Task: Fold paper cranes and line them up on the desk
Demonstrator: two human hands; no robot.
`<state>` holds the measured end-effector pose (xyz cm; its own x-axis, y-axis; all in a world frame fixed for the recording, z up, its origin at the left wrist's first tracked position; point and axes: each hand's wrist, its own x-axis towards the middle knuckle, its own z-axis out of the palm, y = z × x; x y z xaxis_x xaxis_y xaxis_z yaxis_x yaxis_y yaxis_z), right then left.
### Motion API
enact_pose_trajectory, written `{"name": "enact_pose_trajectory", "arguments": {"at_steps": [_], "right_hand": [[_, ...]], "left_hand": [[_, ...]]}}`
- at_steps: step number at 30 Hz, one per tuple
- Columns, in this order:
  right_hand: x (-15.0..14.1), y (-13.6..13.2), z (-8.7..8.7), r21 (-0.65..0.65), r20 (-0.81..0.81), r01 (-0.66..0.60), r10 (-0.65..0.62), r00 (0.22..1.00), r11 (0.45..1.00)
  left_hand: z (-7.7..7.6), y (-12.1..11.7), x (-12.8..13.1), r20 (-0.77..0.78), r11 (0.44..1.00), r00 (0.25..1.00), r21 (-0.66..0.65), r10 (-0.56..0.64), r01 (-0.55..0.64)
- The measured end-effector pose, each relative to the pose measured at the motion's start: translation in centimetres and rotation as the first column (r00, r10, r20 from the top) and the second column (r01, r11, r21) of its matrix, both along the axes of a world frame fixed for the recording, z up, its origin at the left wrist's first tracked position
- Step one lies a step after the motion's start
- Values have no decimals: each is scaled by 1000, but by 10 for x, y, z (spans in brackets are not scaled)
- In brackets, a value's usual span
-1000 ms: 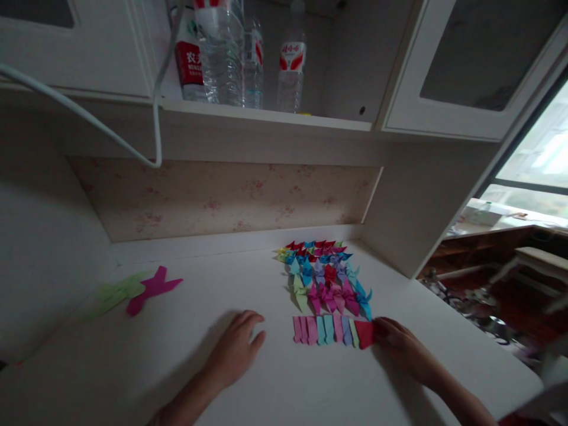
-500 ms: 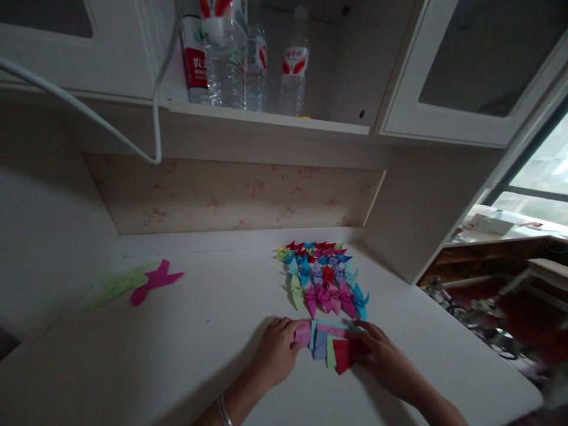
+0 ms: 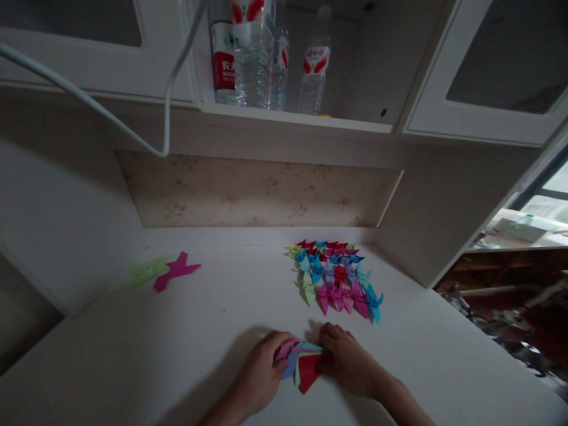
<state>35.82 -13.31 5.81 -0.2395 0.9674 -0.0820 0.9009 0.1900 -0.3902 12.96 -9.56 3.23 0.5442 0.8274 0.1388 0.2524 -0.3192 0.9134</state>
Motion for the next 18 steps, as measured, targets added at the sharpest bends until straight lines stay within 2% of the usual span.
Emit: {"name": "enact_pose_trajectory", "arguments": {"at_steps": [2, 4, 6, 7, 9, 11, 12, 13, 14, 16, 18], "right_hand": [[-17, 6, 0, -13, -92, -48, 47, 995, 999], [-35, 14, -1, -43, -228, -93, 80, 970, 995], [-54, 24, -4, -71, -392, -105, 69, 917, 992], [-64, 30, -6, -89, -485, -90, 36, 874, 992], [-88, 44, -11, -151, -700, -60, -64, 711, 987], [-116, 58, -18, -206, -879, -58, -159, 450, 977], [-130, 65, -21, -218, -930, -66, -187, 317, 974], [-144, 72, -25, -226, -956, -73, -207, 207, 971], [-158, 78, -29, -236, -966, -74, -225, 130, 969], [-182, 88, -38, -249, -968, -58, -246, 54, 967], [-198, 93, -46, -218, -974, 12, -219, 60, 976]], "left_hand": [[-2, 3, -15, 69, 998, 995, -8, 70, -70], [-4, 10, -34, 175, 984, 969, -80, 172, -160], [-6, 21, -56, 296, 940, 909, -263, 292, -216], [-6, 28, -67, 360, 901, 858, -368, 367, -231], [-6, 39, -88, 469, 808, 716, -544, 516, -226], [-4, 47, -102, 527, 736, 593, -654, 609, -175], [-2, 48, -105, 538, 714, 572, -689, 618, -124], [-1, 48, -107, 548, 705, 584, -707, 598, -58], [0, 46, -106, 560, 702, 610, -712, 560, 9], [1, 41, -100, 583, 704, 660, -701, 474, 113], [-2, 38, -94, 587, 700, 681, -698, 438, 151]]}}
